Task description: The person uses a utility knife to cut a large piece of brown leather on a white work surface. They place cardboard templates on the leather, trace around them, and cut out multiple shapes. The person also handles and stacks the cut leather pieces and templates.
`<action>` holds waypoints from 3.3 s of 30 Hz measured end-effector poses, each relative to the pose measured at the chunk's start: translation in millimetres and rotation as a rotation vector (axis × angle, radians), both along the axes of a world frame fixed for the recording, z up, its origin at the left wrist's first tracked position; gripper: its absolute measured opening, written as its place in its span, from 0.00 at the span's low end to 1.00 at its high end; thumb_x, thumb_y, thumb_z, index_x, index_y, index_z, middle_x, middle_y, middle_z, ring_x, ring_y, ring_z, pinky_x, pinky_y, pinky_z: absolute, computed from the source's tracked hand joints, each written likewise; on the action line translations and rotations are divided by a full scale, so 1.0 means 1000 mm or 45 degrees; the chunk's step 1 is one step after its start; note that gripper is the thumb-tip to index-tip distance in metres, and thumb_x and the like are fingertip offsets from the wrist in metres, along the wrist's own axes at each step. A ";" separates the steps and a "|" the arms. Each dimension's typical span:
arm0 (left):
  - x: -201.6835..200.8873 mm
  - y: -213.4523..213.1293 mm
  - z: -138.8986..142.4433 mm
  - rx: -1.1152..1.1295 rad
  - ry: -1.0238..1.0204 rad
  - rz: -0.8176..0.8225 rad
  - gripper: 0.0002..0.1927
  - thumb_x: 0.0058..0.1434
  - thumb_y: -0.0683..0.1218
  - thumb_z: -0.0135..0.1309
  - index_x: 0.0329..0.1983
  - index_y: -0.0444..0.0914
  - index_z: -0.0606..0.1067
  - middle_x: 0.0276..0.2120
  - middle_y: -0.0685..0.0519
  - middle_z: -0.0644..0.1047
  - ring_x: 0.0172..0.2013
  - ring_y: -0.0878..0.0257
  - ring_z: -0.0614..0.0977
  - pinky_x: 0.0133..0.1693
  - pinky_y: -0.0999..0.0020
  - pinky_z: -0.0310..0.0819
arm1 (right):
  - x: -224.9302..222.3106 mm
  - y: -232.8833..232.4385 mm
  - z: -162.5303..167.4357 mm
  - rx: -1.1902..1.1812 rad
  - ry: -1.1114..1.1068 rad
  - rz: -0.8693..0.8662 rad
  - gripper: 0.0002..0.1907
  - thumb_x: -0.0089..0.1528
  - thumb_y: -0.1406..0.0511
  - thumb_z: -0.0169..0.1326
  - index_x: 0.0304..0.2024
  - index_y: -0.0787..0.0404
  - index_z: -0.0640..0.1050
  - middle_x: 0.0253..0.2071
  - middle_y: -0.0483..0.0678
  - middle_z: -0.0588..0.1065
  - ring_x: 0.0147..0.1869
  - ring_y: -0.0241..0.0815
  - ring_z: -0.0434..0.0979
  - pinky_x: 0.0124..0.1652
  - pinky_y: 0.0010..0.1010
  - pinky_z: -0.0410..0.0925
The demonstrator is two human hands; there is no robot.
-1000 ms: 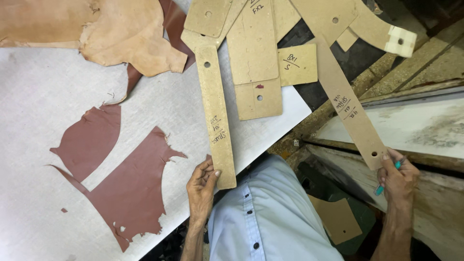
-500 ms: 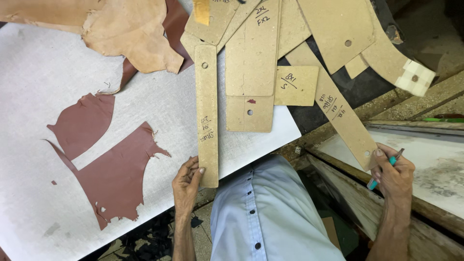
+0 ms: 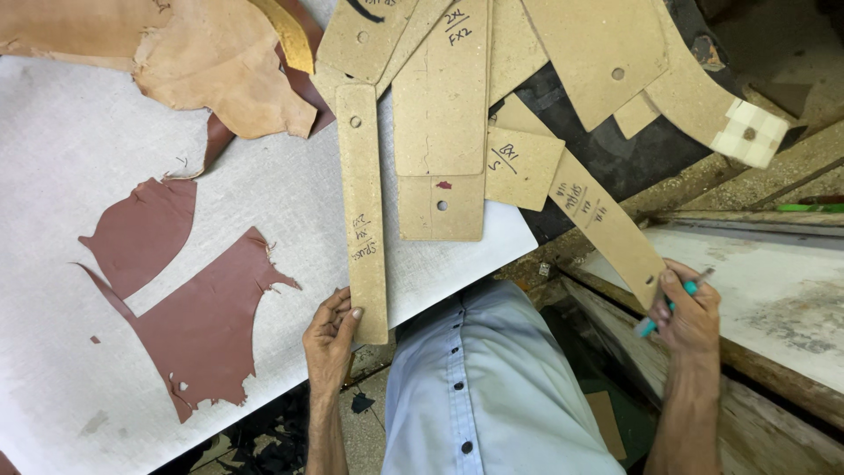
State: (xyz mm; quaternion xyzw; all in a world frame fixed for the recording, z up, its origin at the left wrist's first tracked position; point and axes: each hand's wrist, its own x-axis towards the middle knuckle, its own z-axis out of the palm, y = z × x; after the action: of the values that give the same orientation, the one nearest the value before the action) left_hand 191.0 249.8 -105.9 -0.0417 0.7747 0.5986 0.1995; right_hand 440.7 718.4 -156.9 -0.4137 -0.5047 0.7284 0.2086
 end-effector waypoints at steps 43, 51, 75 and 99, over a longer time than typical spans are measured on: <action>0.006 0.005 0.001 -0.038 0.063 0.030 0.21 0.64 0.39 0.55 0.60 0.30 0.73 0.46 0.41 0.83 0.44 0.60 0.85 0.49 0.64 0.84 | -0.237 -0.027 0.108 -0.128 0.182 0.276 0.22 0.59 0.81 0.48 0.57 0.76 0.74 0.62 0.68 0.75 0.24 0.28 0.69 0.15 0.15 0.56; 0.007 0.006 0.002 -0.061 0.043 0.048 0.21 0.64 0.39 0.55 0.61 0.31 0.73 0.44 0.42 0.83 0.43 0.60 0.85 0.46 0.64 0.85 | -0.265 -0.033 0.089 -0.562 0.342 0.394 0.16 0.59 0.77 0.52 0.50 0.67 0.76 0.33 0.50 0.72 0.19 0.27 0.60 0.14 0.17 0.51; 0.006 0.003 -0.005 -0.023 0.049 0.058 0.20 0.63 0.39 0.56 0.59 0.30 0.74 0.43 0.41 0.83 0.42 0.61 0.86 0.42 0.66 0.86 | -0.253 -0.064 0.101 0.496 -0.025 0.811 0.20 0.64 0.75 0.56 0.58 0.72 0.71 0.60 0.63 0.75 0.52 0.41 0.71 0.46 0.28 0.68; 0.020 0.094 0.021 0.501 -0.235 -0.046 0.22 0.67 0.34 0.49 0.65 0.29 0.69 0.51 0.44 0.81 0.50 0.62 0.83 0.54 0.66 0.83 | -0.181 -0.162 0.110 0.900 -0.140 0.900 0.14 0.66 0.67 0.61 0.52 0.67 0.79 0.39 0.48 0.81 0.36 0.29 0.74 0.34 0.21 0.69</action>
State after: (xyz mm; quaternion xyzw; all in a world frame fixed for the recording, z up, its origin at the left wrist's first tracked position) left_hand 211.3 343.5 -84.6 -0.0429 0.6221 0.7281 0.2846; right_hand 259.7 556.9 -47.3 -0.1592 -0.8402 0.5160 0.0495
